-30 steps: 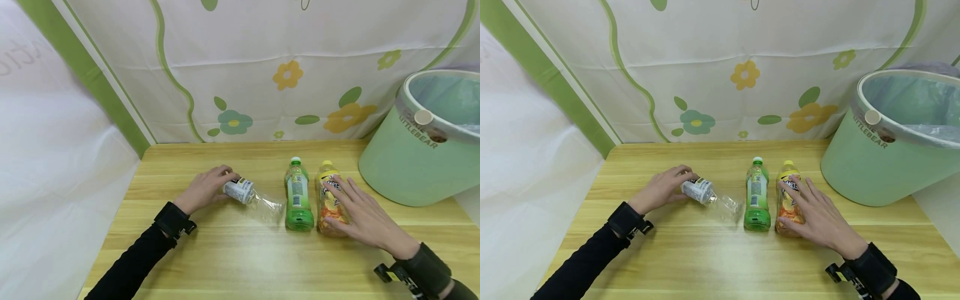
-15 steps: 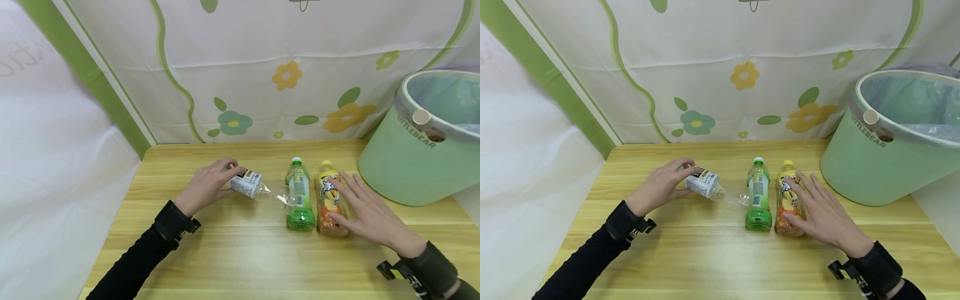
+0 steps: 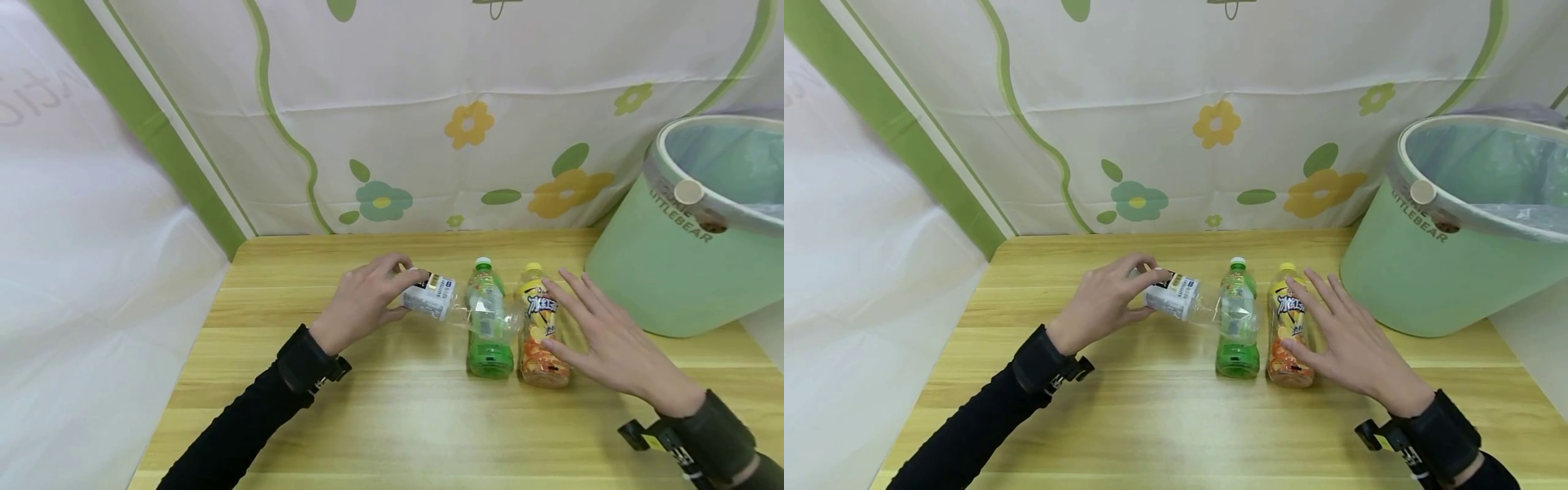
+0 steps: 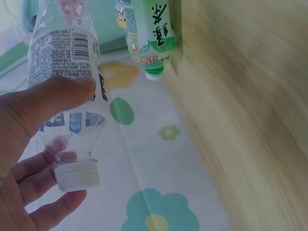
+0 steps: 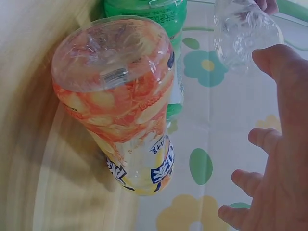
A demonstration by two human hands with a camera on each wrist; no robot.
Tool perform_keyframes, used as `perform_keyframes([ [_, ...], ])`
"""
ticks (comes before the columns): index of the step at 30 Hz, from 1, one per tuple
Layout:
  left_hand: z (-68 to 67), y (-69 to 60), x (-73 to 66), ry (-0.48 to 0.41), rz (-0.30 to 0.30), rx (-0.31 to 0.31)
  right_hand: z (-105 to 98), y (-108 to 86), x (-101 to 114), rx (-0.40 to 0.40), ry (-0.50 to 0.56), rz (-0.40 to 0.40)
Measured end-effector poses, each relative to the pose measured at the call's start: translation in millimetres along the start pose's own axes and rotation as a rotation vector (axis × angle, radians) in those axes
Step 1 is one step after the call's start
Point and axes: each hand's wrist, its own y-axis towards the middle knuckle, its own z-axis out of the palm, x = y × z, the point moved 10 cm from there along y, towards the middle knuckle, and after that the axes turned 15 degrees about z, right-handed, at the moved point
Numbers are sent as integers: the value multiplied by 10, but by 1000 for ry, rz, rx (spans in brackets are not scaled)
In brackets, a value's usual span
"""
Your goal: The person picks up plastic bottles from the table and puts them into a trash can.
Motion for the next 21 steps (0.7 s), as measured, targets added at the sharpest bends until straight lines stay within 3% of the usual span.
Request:
perform_keyframes([
  [11, 80, 195, -188, 3, 16, -46, -46, 13, 38, -14, 11, -5],
  [21, 165, 356, -316, 34, 24, -46, -114, 36, 148, -77, -6, -79],
])
